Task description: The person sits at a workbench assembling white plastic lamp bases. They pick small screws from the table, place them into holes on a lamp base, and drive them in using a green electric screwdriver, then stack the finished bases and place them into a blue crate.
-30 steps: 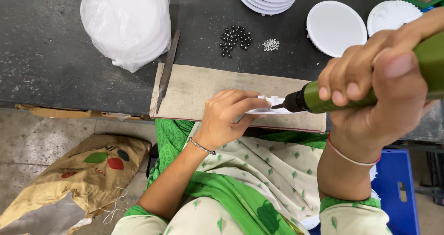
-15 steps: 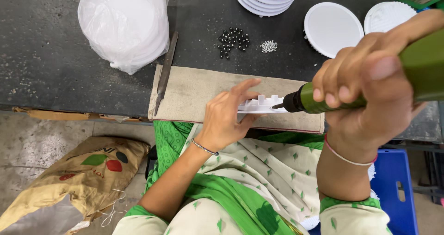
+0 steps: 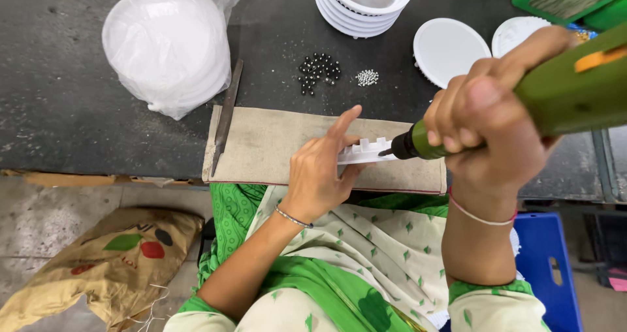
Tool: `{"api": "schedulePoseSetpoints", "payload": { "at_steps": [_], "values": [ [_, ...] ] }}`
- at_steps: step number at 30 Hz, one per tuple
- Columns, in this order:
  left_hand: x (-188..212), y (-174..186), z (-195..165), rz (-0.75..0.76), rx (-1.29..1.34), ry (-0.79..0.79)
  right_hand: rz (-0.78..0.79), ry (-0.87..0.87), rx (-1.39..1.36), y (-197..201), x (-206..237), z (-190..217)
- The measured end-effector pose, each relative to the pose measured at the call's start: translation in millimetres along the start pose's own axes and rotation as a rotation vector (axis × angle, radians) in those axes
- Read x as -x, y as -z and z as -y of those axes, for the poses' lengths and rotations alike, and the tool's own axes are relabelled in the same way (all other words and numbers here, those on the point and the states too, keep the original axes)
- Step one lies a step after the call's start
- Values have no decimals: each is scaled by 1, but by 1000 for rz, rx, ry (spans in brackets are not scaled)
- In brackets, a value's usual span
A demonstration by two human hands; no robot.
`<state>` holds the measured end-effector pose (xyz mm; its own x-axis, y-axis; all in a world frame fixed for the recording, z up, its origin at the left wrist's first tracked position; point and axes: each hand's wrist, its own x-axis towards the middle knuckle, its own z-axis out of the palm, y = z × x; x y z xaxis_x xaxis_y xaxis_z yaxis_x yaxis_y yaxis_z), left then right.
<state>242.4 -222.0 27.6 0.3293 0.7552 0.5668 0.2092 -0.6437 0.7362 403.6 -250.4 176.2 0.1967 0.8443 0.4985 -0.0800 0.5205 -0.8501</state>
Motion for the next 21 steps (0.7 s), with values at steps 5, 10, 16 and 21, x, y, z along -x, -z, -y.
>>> {"api": "schedulePoseSetpoints", "payload": {
  "at_steps": [5, 10, 16, 21],
  "values": [
    [-1, 0, 2, 7, -17, -32, -19, 26, -2, 1, 2, -2],
    [1, 8, 4, 67, -75, -73, -41, 15, -96, 13, -11, -18],
    [7, 28, 10, 143, -16, -116, -27, -6, 174, 18, -52, -75],
    [10, 46, 16, 228, 97, -28, 131, -35, 312, 22, -55, -105]
  ]
}}
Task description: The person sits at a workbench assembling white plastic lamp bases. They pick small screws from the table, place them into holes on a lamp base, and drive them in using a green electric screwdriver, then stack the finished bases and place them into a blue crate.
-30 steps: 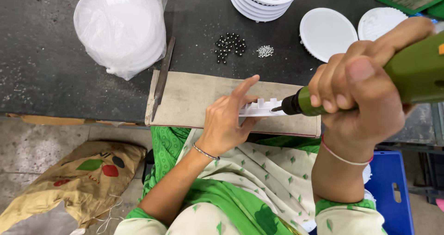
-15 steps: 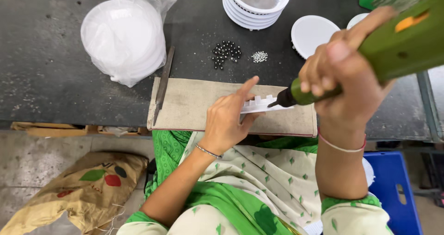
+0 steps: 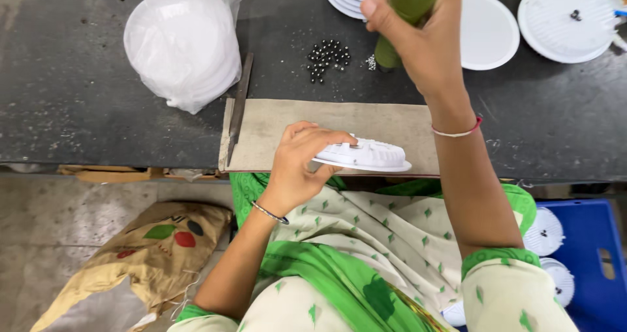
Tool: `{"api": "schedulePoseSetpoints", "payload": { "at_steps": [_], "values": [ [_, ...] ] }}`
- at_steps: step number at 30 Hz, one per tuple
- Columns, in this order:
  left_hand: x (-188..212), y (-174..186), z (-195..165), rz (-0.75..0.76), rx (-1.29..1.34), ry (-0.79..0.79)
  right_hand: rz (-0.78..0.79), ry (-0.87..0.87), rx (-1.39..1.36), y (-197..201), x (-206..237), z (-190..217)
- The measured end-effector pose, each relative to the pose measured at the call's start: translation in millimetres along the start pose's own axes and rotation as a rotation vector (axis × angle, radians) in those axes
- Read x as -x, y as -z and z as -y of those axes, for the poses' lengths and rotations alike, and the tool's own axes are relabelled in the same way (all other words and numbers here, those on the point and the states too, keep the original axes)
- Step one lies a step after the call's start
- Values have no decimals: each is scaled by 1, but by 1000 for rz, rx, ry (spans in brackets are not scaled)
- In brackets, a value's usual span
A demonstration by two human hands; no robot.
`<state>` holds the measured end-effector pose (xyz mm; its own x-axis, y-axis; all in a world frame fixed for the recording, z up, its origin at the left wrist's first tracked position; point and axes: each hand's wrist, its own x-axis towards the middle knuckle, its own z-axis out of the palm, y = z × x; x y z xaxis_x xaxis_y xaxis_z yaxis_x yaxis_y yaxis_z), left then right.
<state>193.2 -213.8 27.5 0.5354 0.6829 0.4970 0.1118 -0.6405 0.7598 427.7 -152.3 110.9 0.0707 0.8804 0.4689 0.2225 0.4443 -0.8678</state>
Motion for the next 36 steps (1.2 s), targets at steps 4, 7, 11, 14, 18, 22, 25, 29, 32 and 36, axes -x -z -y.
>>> {"api": "schedulePoseSetpoints", "payload": {
  "at_steps": [4, 7, 11, 14, 18, 22, 25, 29, 32, 36],
  "values": [
    [1, 7, 2, -1, -11, 52, 96, 26, -24, 11, 16, -22],
    [1, 10, 2, -10, -9, 70, 85, -10, 0, 32, 46, -43],
    [-3, 7, 0, 0, -43, 31, -77, -364, 38, 58, 105, -72],
    [-11, -5, -3, 29, -75, -86, -132, -675, -129, 64, 161, -79],
    [-29, -29, -3, 83, -136, -289, -267, -915, -647, 63, 204, -77],
    [-41, -52, -2, 126, -161, -287, -488, -726, -733, 70, 204, -86],
    [-38, -54, 2, 141, -66, -165, -664, -522, -586, 95, 180, -110],
    [-17, -44, 14, 120, -50, -51, -851, -390, -348, 135, 138, -151],
    [0, -35, 30, 97, -92, 18, -934, -426, -232, 157, 111, -173],
    [21, -27, 54, 71, -172, 106, -903, -501, -93, 168, 90, -186]
  ]
}}
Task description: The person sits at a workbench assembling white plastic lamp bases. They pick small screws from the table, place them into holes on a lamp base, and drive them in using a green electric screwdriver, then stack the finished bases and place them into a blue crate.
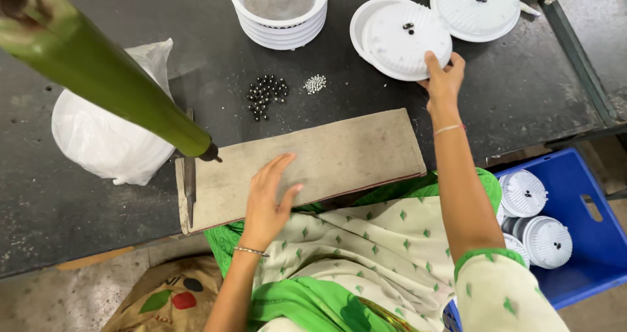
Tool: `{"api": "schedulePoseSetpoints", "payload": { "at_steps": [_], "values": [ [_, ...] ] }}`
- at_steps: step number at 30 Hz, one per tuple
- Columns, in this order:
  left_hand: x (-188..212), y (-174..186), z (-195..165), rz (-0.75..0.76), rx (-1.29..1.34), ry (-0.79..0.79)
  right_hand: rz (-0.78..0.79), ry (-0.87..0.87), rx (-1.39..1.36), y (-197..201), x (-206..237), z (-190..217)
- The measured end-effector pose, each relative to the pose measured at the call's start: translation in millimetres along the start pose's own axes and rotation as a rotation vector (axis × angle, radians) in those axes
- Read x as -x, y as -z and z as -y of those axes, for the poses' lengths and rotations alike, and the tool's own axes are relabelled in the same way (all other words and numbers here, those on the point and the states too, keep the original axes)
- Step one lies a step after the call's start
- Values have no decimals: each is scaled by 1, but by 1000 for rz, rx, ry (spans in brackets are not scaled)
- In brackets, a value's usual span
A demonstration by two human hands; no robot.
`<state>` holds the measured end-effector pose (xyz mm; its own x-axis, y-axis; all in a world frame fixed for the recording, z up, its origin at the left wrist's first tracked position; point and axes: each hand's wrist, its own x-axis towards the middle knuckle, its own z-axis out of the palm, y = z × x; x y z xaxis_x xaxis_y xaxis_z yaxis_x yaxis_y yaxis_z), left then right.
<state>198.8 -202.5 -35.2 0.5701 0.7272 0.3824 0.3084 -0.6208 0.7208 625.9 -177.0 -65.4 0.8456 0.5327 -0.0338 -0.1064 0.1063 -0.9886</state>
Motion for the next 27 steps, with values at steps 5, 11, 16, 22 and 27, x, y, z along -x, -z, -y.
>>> {"api": "schedulePoseSetpoints", "payload": {
  "at_steps": [5, 11, 16, 22, 27],
  "values": [
    [9, -8, 26, -22, 7, 80, -18, 19, 215, -15, -14, 6],
    [5, -22, 41, -50, -28, 25, -69, -3, 400, -30, -14, 18],
    [4, -23, 41, -58, -65, 23, -30, -133, 175, -25, -15, 19],
    [3, -23, 37, -65, -119, 20, 65, -83, 219, -18, -22, 14],
    [3, -23, 36, -75, -124, 17, 31, -66, 258, -9, -16, 10]
  ]
}}
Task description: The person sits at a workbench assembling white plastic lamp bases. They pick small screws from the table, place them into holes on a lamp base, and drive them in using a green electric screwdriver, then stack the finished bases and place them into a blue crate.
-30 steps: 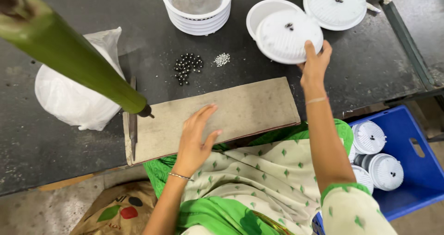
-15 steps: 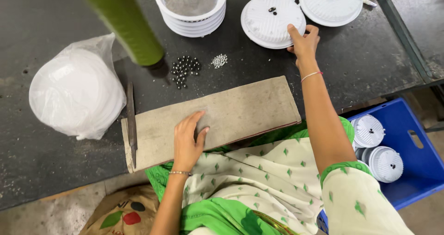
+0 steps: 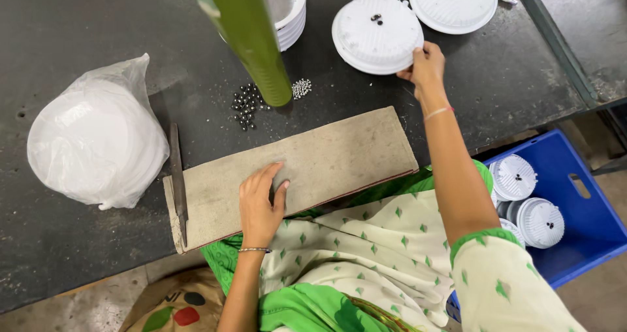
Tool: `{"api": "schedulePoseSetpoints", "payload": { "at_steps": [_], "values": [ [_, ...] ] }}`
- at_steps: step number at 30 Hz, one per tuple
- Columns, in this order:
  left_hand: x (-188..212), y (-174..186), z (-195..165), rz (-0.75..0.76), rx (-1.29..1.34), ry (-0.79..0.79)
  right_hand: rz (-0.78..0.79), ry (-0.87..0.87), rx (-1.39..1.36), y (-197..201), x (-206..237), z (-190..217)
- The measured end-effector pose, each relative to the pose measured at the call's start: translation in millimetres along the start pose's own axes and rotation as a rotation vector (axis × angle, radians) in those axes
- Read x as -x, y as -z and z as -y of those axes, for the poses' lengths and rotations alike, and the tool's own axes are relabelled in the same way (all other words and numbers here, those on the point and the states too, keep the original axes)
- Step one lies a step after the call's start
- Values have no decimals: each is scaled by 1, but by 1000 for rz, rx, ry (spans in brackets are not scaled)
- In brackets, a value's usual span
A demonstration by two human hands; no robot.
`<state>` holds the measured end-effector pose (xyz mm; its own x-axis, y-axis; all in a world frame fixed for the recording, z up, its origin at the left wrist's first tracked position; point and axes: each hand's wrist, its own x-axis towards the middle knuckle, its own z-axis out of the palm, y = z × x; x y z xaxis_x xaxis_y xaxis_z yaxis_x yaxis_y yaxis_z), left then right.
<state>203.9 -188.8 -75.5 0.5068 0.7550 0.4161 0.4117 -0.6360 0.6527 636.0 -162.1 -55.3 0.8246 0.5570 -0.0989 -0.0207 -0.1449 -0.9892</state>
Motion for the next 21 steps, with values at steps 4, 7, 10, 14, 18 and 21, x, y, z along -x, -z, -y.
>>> {"api": "schedulePoseSetpoints", "payload": {
  "at_steps": [4, 7, 10, 14, 18, 21],
  "values": [
    [1, 2, 2, 8, 2, -9, -8, 32, -26, 37, 14, -13],
    [1, 3, 2, 12, -2, -11, -53, 35, 24, 81, 25, -22],
    [2, 5, 3, 22, -10, -1, -105, 34, 58, 126, 42, -26],
    [4, 9, 6, 7, 15, -22, -161, 114, 70, 193, 71, -21],
    [3, 7, 4, 21, -13, -17, -270, 135, -50, 230, 58, -31],
    [3, 6, 4, 9, -26, -6, -352, 186, -146, 239, 37, -32]
  ]
}}
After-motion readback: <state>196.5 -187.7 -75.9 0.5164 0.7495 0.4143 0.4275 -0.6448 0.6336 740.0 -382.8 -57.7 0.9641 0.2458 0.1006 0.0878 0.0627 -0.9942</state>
